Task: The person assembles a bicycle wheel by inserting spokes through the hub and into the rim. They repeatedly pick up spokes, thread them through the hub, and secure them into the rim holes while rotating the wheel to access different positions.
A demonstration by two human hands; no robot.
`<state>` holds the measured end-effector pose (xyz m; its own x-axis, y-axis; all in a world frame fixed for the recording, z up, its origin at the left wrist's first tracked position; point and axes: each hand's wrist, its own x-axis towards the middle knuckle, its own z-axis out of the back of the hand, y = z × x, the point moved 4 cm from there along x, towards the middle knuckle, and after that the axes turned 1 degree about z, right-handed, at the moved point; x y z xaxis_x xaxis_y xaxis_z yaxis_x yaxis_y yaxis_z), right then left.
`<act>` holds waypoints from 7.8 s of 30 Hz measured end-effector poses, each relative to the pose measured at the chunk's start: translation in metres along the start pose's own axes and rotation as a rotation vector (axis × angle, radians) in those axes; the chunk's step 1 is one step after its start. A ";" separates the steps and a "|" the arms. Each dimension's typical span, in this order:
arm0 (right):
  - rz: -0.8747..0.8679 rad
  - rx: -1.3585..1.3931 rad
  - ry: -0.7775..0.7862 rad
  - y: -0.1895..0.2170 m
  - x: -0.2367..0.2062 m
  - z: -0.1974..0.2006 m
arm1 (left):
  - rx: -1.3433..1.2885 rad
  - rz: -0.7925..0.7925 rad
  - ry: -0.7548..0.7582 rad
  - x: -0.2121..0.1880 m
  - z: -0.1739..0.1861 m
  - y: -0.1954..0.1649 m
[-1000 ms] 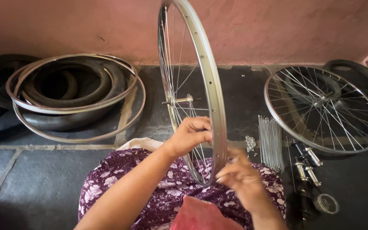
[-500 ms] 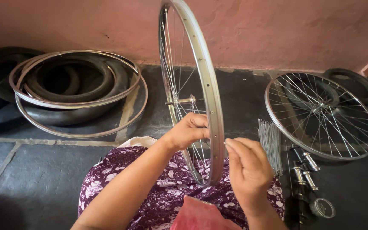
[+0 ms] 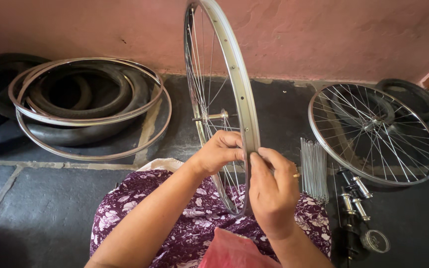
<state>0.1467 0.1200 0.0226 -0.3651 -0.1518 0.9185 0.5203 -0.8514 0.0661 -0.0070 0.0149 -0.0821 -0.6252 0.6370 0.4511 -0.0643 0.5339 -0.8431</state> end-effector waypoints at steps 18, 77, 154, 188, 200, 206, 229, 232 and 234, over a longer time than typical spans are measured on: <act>0.104 -0.100 0.030 0.001 -0.010 0.004 | -0.069 0.095 0.046 0.002 0.003 -0.001; 0.137 -0.110 0.077 -0.004 -0.002 0.001 | -0.031 -0.151 -0.099 -0.013 -0.022 -0.009; -0.337 0.589 0.077 -0.010 -0.142 -0.052 | 0.353 -0.146 -0.454 -0.026 -0.040 -0.030; -0.406 1.073 0.674 0.047 -0.134 -0.163 | 1.310 -0.237 -0.737 -0.058 -0.043 -0.138; 0.463 0.695 0.678 -0.045 -0.179 -0.185 | 0.907 -0.078 -0.708 -0.119 -0.040 -0.134; -0.567 -0.073 0.778 -0.257 -0.207 -0.159 | 0.984 -0.026 -0.771 -0.159 -0.038 -0.119; -1.252 -0.597 1.324 -0.423 -0.329 -0.161 | 1.056 0.213 -0.972 -0.204 0.011 -0.117; -1.242 -0.622 1.339 -0.426 -0.336 -0.163 | 1.107 0.365 -0.896 -0.199 0.019 -0.123; -1.251 -0.640 1.337 -0.428 -0.336 -0.161 | 1.137 0.337 -0.838 -0.194 0.020 -0.125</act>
<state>-0.0776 0.4551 -0.3770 -0.6693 0.6304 -0.3933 -0.6626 -0.7459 -0.0681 0.1066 -0.1861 -0.0699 -0.9715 -0.0775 0.2241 -0.1465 -0.5471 -0.8242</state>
